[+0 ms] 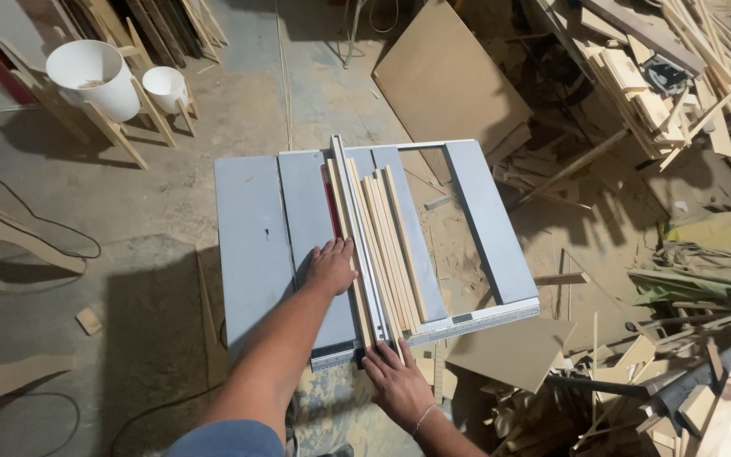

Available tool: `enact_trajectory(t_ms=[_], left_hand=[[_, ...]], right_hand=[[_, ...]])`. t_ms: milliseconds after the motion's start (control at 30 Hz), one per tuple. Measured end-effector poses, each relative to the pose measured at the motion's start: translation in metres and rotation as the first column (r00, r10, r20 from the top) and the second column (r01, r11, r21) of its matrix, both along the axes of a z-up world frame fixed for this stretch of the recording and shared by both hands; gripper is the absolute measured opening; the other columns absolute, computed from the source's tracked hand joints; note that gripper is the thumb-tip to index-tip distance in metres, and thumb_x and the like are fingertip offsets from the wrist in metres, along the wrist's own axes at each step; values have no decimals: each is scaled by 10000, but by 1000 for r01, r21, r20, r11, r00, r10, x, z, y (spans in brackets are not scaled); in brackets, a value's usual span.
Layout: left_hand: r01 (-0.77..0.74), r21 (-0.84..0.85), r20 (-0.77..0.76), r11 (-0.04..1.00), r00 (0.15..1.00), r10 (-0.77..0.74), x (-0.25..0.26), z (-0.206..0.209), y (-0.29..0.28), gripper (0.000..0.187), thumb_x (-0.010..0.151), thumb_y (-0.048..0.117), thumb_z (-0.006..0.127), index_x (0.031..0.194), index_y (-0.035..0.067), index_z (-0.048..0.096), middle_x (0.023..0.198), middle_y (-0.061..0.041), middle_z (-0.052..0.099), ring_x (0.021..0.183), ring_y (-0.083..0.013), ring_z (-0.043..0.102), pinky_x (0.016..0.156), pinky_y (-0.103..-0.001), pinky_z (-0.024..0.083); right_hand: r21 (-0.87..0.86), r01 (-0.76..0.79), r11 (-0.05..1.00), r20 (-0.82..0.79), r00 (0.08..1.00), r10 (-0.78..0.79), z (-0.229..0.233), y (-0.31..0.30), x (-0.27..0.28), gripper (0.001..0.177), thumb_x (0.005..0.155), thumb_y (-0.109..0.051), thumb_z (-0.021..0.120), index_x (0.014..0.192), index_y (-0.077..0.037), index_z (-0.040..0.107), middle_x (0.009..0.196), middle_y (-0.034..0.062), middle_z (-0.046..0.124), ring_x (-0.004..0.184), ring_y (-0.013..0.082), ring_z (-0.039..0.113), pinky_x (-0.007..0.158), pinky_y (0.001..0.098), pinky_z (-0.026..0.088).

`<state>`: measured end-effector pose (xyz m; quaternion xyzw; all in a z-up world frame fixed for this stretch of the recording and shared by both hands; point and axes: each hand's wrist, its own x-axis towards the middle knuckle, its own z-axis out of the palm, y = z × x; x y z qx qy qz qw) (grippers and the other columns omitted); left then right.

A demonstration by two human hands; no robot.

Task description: Cutting thin wood strips to size using a table saw.

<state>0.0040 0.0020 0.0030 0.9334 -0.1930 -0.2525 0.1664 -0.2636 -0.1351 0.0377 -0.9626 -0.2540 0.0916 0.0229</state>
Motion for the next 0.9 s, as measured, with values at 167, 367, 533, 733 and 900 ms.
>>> enact_trajectory(t_ms=[167, 367, 533, 733, 900], left_hand=[[-7, -2, -12, 1000, 1000, 7, 2, 5, 0, 849, 1009, 388, 619, 1664, 152, 132, 1729, -99, 179, 1598, -291, 149, 1291, -509, 74], [-11, -12, 26, 1000, 1000, 12, 9, -10, -2, 847, 998, 396, 625, 1657, 148, 155, 1717, -102, 219, 1588, -303, 180, 1279, -543, 103], [-29, -30, 7, 999, 1000, 29, 11, -14, -2, 809, 1014, 373, 593, 1660, 163, 153, 1722, -87, 205, 1595, -285, 161, 1291, -516, 71], [-42, -50, 64, 998, 997, 45, 15, -23, -3, 782, 1002, 374, 614, 1646, 167, 222, 1696, -98, 276, 1575, -307, 221, 1279, -538, 109], [-33, -53, 111, 998, 993, 39, 21, -28, -4, 773, 991, 386, 631, 1632, 160, 265, 1676, -106, 319, 1560, -318, 251, 1278, -544, 125]], right_hand=[[-29, 12, 999, -34, 999, -13, 6, 3, 4, 753, 862, -349, 733, 1507, -62, 471, 1567, 128, 461, 1497, 379, 301, 1212, 680, 75], [-56, 46, 997, -114, 992, -52, 15, 7, 11, 769, 887, -348, 727, 1537, -75, 421, 1587, 117, 425, 1518, 361, 258, 1220, 668, 36], [-60, 17, 998, -6, 1000, -18, 1, 3, 13, 791, 839, -354, 758, 1515, -68, 462, 1571, 111, 459, 1491, 374, 307, 1209, 693, 84], [-20, 24, 999, 39, 999, -23, 1, 5, 19, 830, 782, -318, 818, 1493, -48, 488, 1530, 127, 512, 1462, 377, 359, 1208, 693, 109], [-121, 61, 991, -131, 988, -76, 24, 15, 31, 788, 893, -347, 723, 1556, -91, 382, 1613, 100, 387, 1525, 344, 244, 1223, 671, 46]])
